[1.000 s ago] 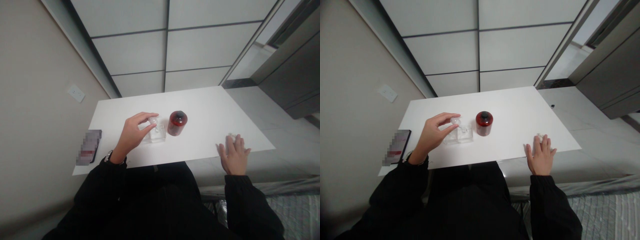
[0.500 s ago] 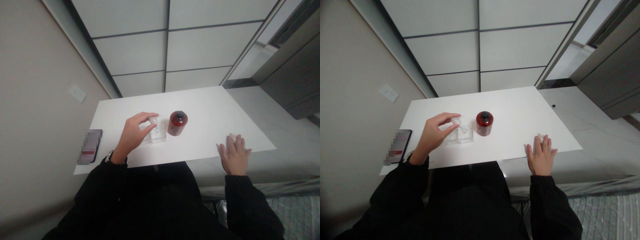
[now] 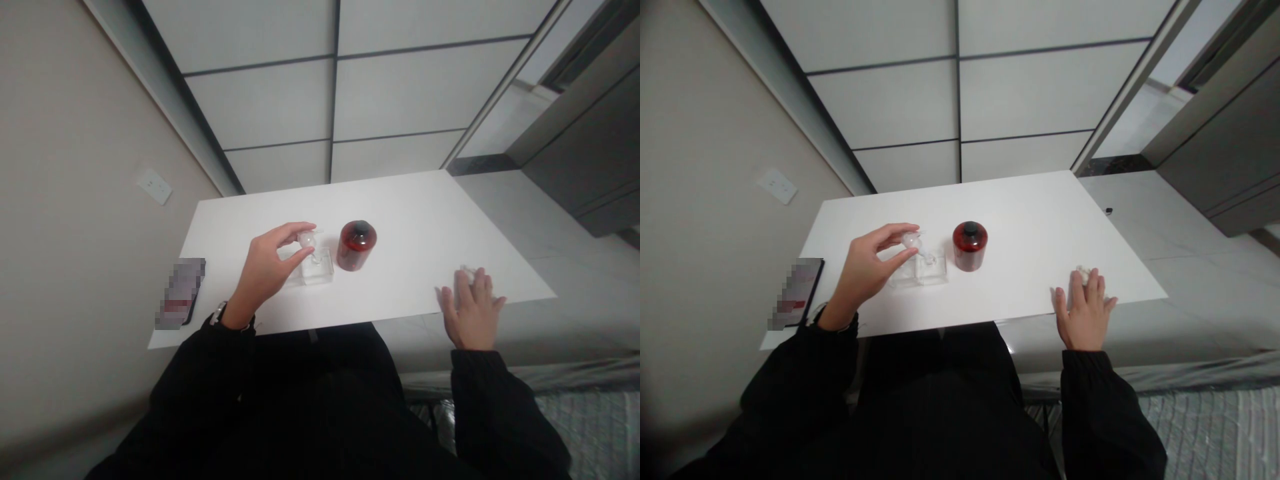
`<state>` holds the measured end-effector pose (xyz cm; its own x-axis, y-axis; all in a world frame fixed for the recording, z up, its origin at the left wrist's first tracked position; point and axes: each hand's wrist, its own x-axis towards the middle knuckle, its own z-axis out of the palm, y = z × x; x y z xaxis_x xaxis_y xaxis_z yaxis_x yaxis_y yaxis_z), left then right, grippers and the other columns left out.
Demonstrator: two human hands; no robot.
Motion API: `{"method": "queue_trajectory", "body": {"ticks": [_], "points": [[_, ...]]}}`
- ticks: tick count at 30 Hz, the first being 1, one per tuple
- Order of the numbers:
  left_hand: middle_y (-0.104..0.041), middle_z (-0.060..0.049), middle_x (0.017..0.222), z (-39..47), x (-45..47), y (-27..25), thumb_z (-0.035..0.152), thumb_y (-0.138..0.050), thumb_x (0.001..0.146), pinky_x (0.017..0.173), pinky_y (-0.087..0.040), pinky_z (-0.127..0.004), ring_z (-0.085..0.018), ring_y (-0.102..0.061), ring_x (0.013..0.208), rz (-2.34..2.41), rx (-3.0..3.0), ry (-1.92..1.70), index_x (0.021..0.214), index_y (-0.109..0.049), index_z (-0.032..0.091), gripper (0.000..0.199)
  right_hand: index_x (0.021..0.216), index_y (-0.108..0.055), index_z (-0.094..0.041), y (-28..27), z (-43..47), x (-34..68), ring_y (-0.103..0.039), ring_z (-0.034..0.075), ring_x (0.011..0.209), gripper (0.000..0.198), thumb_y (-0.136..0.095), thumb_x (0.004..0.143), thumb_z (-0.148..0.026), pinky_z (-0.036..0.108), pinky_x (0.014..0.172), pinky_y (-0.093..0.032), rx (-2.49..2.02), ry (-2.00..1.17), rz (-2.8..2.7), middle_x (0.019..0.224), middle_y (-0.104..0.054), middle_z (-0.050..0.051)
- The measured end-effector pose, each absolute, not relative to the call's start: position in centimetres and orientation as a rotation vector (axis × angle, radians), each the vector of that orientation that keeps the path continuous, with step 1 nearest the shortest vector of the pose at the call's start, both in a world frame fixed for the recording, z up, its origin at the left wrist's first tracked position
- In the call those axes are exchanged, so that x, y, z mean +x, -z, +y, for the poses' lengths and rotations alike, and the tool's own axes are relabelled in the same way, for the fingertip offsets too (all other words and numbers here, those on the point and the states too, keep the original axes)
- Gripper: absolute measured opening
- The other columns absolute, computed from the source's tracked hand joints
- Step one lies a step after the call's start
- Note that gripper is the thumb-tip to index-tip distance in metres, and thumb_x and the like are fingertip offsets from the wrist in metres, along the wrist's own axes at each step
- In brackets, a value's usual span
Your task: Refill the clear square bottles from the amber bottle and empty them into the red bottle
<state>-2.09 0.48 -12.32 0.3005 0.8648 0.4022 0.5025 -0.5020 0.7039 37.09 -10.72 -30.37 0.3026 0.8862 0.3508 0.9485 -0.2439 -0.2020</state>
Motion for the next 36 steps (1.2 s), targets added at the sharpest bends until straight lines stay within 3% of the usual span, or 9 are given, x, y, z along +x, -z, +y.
{"method": "queue_trajectory", "body": {"ticks": [12, 20, 27, 31, 36], "points": [[-0.082, -0.006, 0.118, 0.41, -1.87, 12.51, 0.029, -0.074, 0.094, 0.101, -0.06, -0.037, -0.021, -0.076, 0.108, 1.199, 2.133, -1.071, 0.116, -0.079, 0.021, 0.024, 0.154, -0.053, -0.008, 30.41, -10.69, 37.13, -0.039, 0.049, 0.155, 0.066, -0.032, 0.109, -0.052, 0.081, 0.113, -0.034, -2.228, 0.26, -1.643, 0.168, -0.039, 0.032], [-0.082, -0.005, 0.11, 0.69, -1.96, 12.81, 0.031, -0.08, 0.088, 0.101, -0.062, -0.038, -0.02, -0.076, 0.1, 1.229, 2.056, -1.12, 0.107, -0.078, 0.019, 0.022, 0.155, -0.052, -0.007, 30.46, -10.7, 37.11, -0.037, 0.051, 0.155, 0.066, -0.033, 0.109, -0.051, 0.084, 0.112, -0.032, -2.212, 0.219, -1.628, 0.168, -0.038, 0.034], [-0.082, -0.006, 0.112, 0.58, -1.82, 12.54, 0.03, -0.076, 0.094, 0.093, -0.063, -0.035, -0.02, -0.075, 0.1, 1.2, 2.188, -1.151, 0.111, -0.079, 0.02, 0.02, 0.155, -0.052, -0.007, 30.53, -10.69, 37.16, -0.036, 0.052, 0.156, 0.065, -0.034, 0.109, -0.049, 0.086, 0.112, -0.032, -2.204, 0.203, -1.618, 0.169, -0.036, 0.034], [-0.081, -0.005, 0.112, 0.4, -1.66, 12.53, 0.027, -0.074, 0.097, 0.096, -0.062, -0.035, -0.019, -0.075, 0.104, 1.156, 2.283, -1.174, 0.112, -0.078, 0.02, 0.017, 0.155, -0.052, -0.007, 30.59, -10.71, 37.18, -0.036, 0.052, 0.156, 0.065, -0.036, 0.109, -0.048, 0.086, 0.111, -0.032, -2.202, 0.208, -1.623, 0.168, -0.037, 0.034], [-0.079, -0.005, 0.116, 0.27, -1.47, 12.74, 0.023, -0.075, 0.093, 0.101, -0.062, -0.035, -0.018, -0.075, 0.107, 1.185, 2.152, -1.173, 0.136, -0.067, 0.021, 0.044, 0.155, -0.053, -0.008, 30.62, -10.66, 37.18, -0.036, 0.051, 0.156, 0.065, -0.035, 0.109, -0.05, 0.085, 0.112, -0.032, -2.21, 0.216, -1.61, 0.168, -0.038, 0.033]]}}
